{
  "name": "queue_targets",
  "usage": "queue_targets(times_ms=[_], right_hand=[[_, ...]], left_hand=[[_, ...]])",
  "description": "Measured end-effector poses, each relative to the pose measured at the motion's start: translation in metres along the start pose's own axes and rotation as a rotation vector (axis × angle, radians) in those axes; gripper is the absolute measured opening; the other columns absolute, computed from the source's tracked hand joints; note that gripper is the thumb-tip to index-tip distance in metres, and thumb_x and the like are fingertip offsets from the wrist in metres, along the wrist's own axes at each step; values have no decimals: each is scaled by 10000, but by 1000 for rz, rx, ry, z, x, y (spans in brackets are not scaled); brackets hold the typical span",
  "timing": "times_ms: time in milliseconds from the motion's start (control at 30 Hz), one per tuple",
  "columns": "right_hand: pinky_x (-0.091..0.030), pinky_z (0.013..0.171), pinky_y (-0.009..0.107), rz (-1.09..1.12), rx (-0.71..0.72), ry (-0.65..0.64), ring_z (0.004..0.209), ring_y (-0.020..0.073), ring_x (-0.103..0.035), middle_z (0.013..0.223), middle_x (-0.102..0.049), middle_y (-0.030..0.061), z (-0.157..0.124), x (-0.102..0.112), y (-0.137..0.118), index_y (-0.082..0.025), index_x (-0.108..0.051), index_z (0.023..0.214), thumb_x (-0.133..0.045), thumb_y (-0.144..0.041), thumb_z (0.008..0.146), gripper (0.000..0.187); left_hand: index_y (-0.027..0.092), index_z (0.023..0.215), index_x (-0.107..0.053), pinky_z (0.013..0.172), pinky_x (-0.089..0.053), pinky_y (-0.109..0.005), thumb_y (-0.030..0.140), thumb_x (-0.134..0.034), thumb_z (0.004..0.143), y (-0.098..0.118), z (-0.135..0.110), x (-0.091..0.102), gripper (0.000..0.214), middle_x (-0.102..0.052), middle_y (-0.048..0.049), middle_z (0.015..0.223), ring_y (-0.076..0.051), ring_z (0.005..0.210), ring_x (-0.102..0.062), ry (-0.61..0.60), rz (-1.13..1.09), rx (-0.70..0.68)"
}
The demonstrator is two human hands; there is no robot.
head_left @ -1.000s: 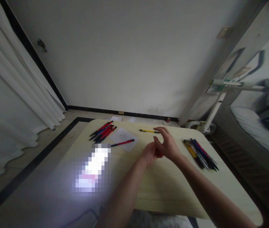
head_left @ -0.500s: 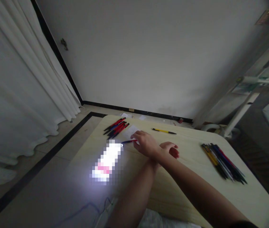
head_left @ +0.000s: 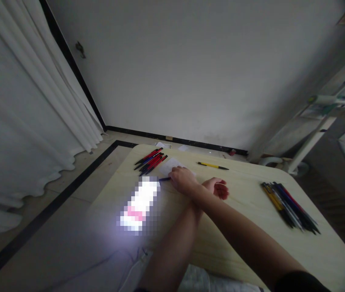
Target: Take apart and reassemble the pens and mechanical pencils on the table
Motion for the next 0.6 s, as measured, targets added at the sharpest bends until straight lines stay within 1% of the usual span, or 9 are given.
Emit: queue_targets(times_ms=[100, 300, 400, 467, 533, 600], right_hand=[[-409, 699, 303, -30, 7, -5, 823, 207, -545, 897, -603, 105, 0, -2, -1, -149, -629, 851, -408, -176, 824, 224], [-410, 684, 296, -61, 6, 28, 814, 209, -548, 872, -613, 106, -3, 2, -4, -146, -628, 823, -425, -171, 821, 204], [-402, 696, 292, -43, -35, 35, 809, 202, -555, 864, -622, 112, -5, 5, -4, -142, -618, 831, -429, -170, 818, 192], [-397, 694, 281, -3, -94, 43, 785, 192, -565, 841, -630, 109, -7, 8, -1, -141, -611, 835, -446, -161, 803, 169], [-394, 679, 268, 73, -177, 112, 752, 179, -571, 815, -634, 97, -10, 16, 4, -144, -602, 842, -455, -161, 790, 157], [-396, 660, 255, 214, -255, 265, 723, 163, -569, 800, -629, 75, -17, 28, 11, -156, -588, 861, -454, -183, 790, 154]], left_hand=[[124, 712, -536, 505, -413, -266, 232, -462, 727, 0, 0, 0, 131, -561, -23, 518, -140, 462, -544, 1, -35, -8], [124, 711, -540, 510, -418, -267, 228, -481, 708, -1, 1, 0, 120, -572, -26, 523, -141, 469, -547, -20, -54, -11], [125, 720, -536, 518, -422, -271, 235, -467, 720, 0, 1, 0, 130, -574, -29, 530, -143, 477, -551, -25, -44, -9], [126, 728, -532, 514, -421, -268, 231, -451, 730, 1, 1, 0, 133, -571, -26, 526, -141, 470, -549, -16, -20, -11], [128, 734, -526, 507, -418, -264, 216, -440, 732, 0, 1, -1, 123, -569, -20, 522, -139, 461, -544, -4, 16, 3], [129, 740, -524, 506, -417, -261, 204, -441, 727, -1, -1, -1, 113, -569, -13, 528, -136, 461, -542, 6, 47, 5]])
Point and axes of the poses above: each hand's wrist, its own z-axis towards the middle knuckle, its own x-axis out of the back of the hand, y = z × x, the point moved 4 cm from there along z, towards the middle knuckle
